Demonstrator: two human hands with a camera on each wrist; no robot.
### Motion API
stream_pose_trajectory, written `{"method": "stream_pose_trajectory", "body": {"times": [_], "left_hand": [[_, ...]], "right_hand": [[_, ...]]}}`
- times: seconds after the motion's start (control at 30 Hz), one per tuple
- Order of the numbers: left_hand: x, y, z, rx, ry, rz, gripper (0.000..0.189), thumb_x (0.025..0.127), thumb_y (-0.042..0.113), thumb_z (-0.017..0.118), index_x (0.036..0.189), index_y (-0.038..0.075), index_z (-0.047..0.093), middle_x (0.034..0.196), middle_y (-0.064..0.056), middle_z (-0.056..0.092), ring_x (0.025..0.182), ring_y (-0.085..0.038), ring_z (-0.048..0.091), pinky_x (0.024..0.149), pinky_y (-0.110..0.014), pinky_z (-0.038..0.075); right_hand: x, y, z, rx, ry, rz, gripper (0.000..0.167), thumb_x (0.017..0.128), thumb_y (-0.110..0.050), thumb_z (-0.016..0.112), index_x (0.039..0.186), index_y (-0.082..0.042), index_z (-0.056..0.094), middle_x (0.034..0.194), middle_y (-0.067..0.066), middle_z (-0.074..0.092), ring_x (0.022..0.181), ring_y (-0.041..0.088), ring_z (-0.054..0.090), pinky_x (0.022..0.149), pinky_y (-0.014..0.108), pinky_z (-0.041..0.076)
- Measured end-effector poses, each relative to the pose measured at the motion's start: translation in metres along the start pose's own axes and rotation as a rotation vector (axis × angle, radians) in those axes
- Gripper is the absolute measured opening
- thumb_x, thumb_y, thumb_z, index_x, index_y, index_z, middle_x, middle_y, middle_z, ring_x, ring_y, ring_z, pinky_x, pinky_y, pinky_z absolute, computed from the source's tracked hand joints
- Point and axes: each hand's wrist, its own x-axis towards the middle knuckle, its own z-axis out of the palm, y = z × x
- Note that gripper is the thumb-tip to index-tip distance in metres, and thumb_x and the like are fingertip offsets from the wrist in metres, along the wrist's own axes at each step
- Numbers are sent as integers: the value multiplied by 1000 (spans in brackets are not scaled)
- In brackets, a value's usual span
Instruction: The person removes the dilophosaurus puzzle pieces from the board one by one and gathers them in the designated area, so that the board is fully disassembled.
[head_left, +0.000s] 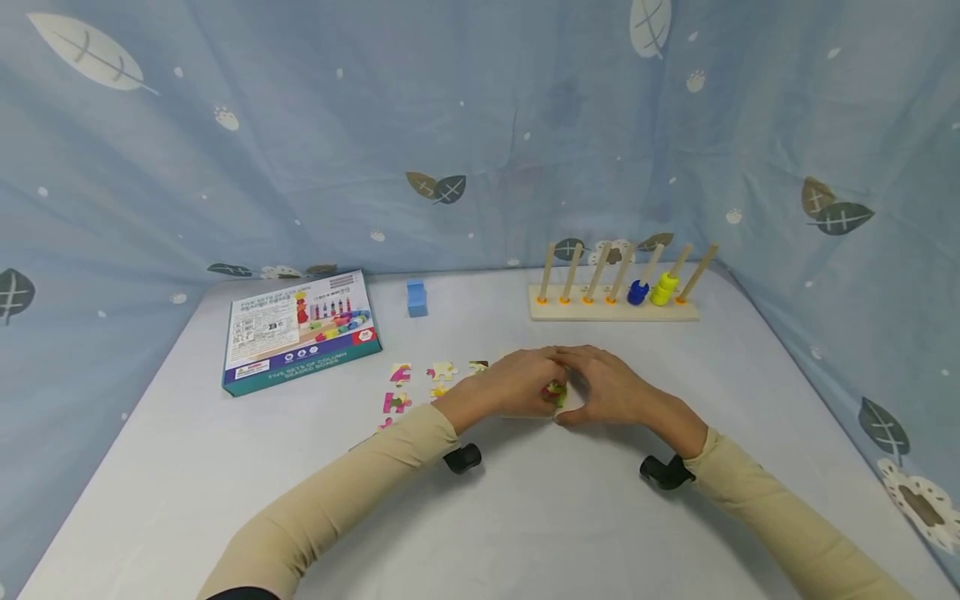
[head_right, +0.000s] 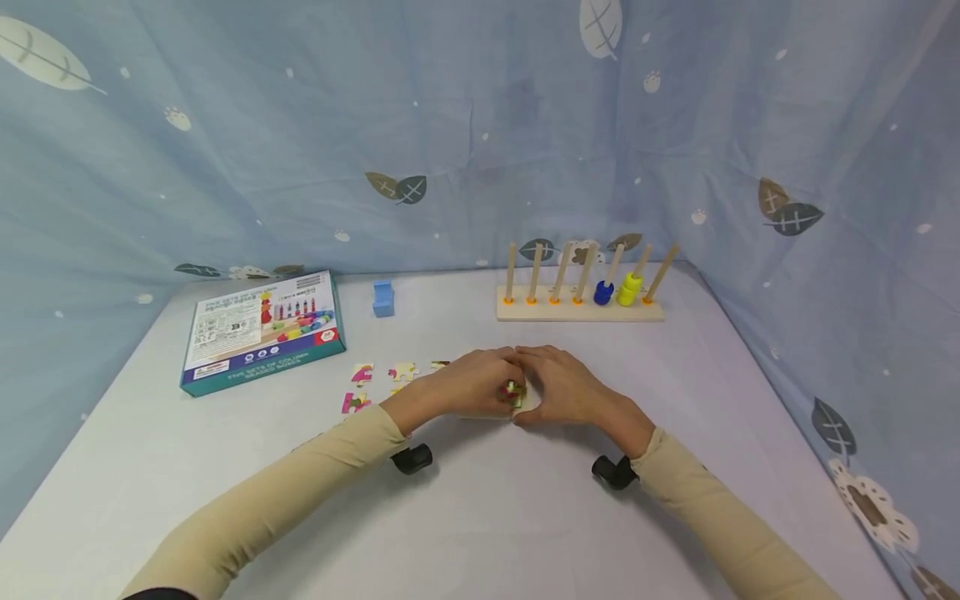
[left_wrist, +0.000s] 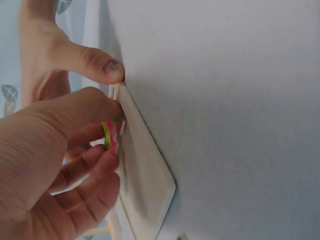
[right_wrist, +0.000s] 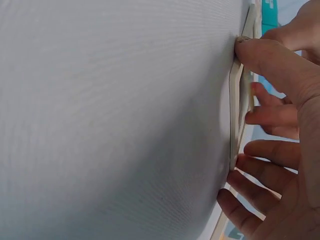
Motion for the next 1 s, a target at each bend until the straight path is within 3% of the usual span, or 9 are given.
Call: {"method": "stream_pose_trajectory", "body": {"times": [0.27,0.5,0.73,1.0], "left_hand": [[-16,-6,-18,19,62,28,33,84,24,79,116,18,76,106,-1,60,85,-9,52,74,-23,45],[-46,-10,-25,-22,60,-42,32,84,19,77,115,12,76,110,-1,59,85,-9,53,75,-21,45],[-76,-16,-29,-28,81,-91,33,83,21,79,114,12,76,109,1,60,88,-9,56,78,-23,48],[-106,-16,-20,-49,58,-134,31,83,24,81,111,13,74,112,1,61,95,-14,61,83,-29,51]], "right_hand": [[2,-4,-5,-35,-36,37,94,68,-50,89,143,-6,54,149,17,46,136,38,41,106,56,37],[9,-10,-5,-54,-64,25,101,66,-47,91,146,-2,50,139,18,49,124,33,45,98,50,44],[13,-14,-5,-72,-110,88,104,63,-47,92,146,-1,49,131,16,46,116,30,44,94,46,45],[14,-17,-7,-81,-123,92,101,62,-42,93,144,-1,51,130,16,46,115,31,44,94,47,45]]}}
